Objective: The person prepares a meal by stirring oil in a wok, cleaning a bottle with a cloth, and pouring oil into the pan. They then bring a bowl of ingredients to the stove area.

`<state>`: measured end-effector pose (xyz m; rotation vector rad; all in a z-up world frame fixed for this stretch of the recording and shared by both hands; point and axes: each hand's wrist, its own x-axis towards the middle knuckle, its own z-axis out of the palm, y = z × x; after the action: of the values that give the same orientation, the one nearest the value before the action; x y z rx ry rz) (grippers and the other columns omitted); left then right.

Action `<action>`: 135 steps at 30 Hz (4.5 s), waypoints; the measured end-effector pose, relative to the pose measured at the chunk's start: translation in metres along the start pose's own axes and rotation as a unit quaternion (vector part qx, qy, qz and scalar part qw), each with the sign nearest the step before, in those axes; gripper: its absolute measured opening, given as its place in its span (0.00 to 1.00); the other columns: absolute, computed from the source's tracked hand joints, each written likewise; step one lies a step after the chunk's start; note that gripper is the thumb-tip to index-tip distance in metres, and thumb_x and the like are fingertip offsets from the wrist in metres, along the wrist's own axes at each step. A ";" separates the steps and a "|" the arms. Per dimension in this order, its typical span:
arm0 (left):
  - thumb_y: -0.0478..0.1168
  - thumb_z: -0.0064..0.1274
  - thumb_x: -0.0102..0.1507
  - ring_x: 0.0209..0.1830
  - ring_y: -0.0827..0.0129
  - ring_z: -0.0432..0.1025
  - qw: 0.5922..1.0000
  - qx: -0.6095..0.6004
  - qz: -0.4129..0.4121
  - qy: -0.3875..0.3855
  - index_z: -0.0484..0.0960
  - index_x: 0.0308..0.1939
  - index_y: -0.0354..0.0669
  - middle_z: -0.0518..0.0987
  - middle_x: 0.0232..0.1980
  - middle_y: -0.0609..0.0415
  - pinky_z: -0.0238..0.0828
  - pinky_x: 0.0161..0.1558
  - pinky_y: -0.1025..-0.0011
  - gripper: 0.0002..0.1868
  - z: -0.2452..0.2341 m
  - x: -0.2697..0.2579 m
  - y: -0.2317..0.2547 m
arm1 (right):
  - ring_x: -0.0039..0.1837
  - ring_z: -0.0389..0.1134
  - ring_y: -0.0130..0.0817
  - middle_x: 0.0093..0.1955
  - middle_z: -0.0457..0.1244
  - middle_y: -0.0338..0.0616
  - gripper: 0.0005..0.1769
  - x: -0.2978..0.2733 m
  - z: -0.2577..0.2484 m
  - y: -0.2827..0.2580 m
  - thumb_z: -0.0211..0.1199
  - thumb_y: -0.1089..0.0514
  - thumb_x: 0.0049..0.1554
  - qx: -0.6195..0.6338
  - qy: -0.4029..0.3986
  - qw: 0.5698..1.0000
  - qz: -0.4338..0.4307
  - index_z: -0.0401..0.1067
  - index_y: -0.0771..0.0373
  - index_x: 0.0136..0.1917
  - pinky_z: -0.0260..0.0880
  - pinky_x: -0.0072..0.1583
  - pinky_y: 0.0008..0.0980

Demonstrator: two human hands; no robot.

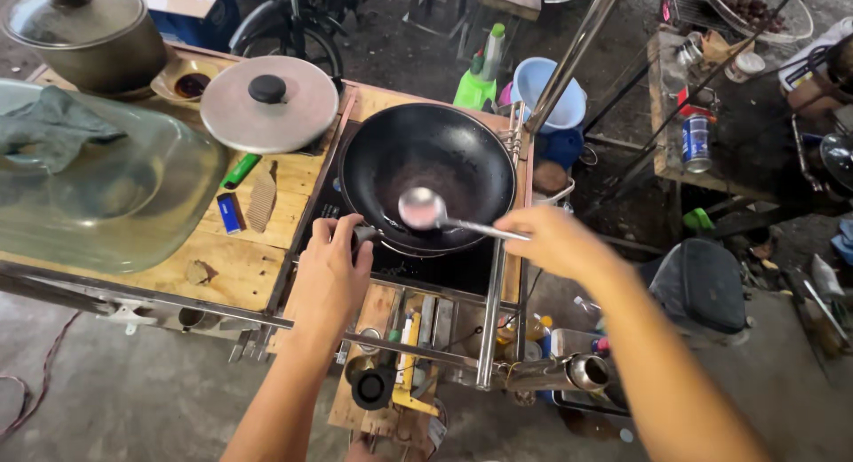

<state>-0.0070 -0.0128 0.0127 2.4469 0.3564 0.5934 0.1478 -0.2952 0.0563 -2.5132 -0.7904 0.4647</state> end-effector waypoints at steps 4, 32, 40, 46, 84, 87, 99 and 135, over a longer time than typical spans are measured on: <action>0.43 0.60 0.60 0.48 0.47 0.73 1.000 0.019 0.013 -0.008 0.76 0.60 0.42 0.78 0.52 0.45 0.70 0.49 0.52 0.24 -0.007 0.002 -0.006 | 0.50 0.75 0.51 0.48 0.73 0.51 0.21 -0.008 -0.016 0.002 0.69 0.57 0.51 0.009 0.015 0.984 0.175 0.79 0.54 0.59 0.75 0.54 0.45; 0.43 0.62 0.58 0.48 0.53 0.74 0.971 -0.118 0.153 -0.137 0.78 0.55 0.40 0.77 0.51 0.49 0.72 0.48 0.59 0.23 -0.034 0.032 -0.041 | 0.47 0.76 0.37 0.48 0.74 0.48 0.22 -0.001 0.056 -0.057 0.65 0.59 0.49 0.033 0.168 0.966 0.191 0.78 0.54 0.59 0.72 0.51 0.33; 0.41 0.62 0.58 0.48 0.51 0.73 0.969 -0.146 0.149 -0.129 0.79 0.55 0.40 0.77 0.51 0.48 0.72 0.48 0.59 0.23 -0.032 0.030 -0.043 | 0.47 0.77 0.40 0.46 0.75 0.44 0.21 -0.007 0.037 -0.091 0.66 0.58 0.50 0.062 0.049 0.972 0.221 0.78 0.49 0.59 0.75 0.51 0.38; 0.41 0.62 0.58 0.48 0.52 0.73 0.970 -0.137 0.155 -0.130 0.78 0.56 0.40 0.78 0.51 0.48 0.72 0.49 0.59 0.23 -0.032 0.029 -0.045 | 0.50 0.73 0.46 0.49 0.72 0.48 0.19 0.014 0.047 -0.075 0.69 0.55 0.51 -0.080 0.165 0.963 0.197 0.79 0.49 0.57 0.72 0.51 0.42; 0.42 0.62 0.57 0.49 0.54 0.72 0.973 -0.102 0.156 -0.137 0.78 0.57 0.43 0.78 0.52 0.51 0.67 0.51 0.59 0.25 -0.034 0.029 -0.042 | 0.45 0.70 0.44 0.51 0.65 0.50 0.25 -0.040 0.030 -0.106 0.62 0.59 0.60 -0.045 0.462 0.873 0.153 0.69 0.52 0.70 0.70 0.46 0.40; 0.43 0.62 0.56 0.49 0.55 0.72 0.974 -0.095 0.155 -0.133 0.78 0.57 0.43 0.78 0.52 0.52 0.67 0.51 0.59 0.25 -0.032 0.029 -0.043 | 0.44 0.71 0.44 0.47 0.67 0.54 0.24 -0.037 0.040 -0.107 0.64 0.54 0.60 -0.027 0.390 0.900 0.194 0.70 0.53 0.69 0.70 0.47 0.40; 0.43 0.62 0.56 0.48 0.56 0.73 0.976 -0.080 0.147 -0.141 0.78 0.57 0.45 0.78 0.51 0.53 0.66 0.50 0.59 0.25 -0.028 0.029 -0.044 | 0.41 0.72 0.46 0.41 0.71 0.53 0.18 -0.036 0.073 -0.068 0.62 0.49 0.59 0.016 0.261 0.931 0.255 0.77 0.55 0.60 0.70 0.46 0.39; 0.43 0.61 0.57 0.47 0.57 0.72 0.972 -0.084 0.171 -0.139 0.77 0.58 0.41 0.78 0.50 0.51 0.65 0.52 0.60 0.26 -0.029 0.032 -0.047 | 0.50 0.73 0.55 0.46 0.71 0.47 0.13 -0.025 -0.010 -0.068 0.64 0.49 0.55 -0.192 0.098 0.938 0.270 0.80 0.48 0.54 0.73 0.54 0.51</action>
<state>0.0009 0.0500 0.0159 2.3966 -0.2247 0.3919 0.1023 -0.2642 0.1041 -3.0822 -0.1014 0.2348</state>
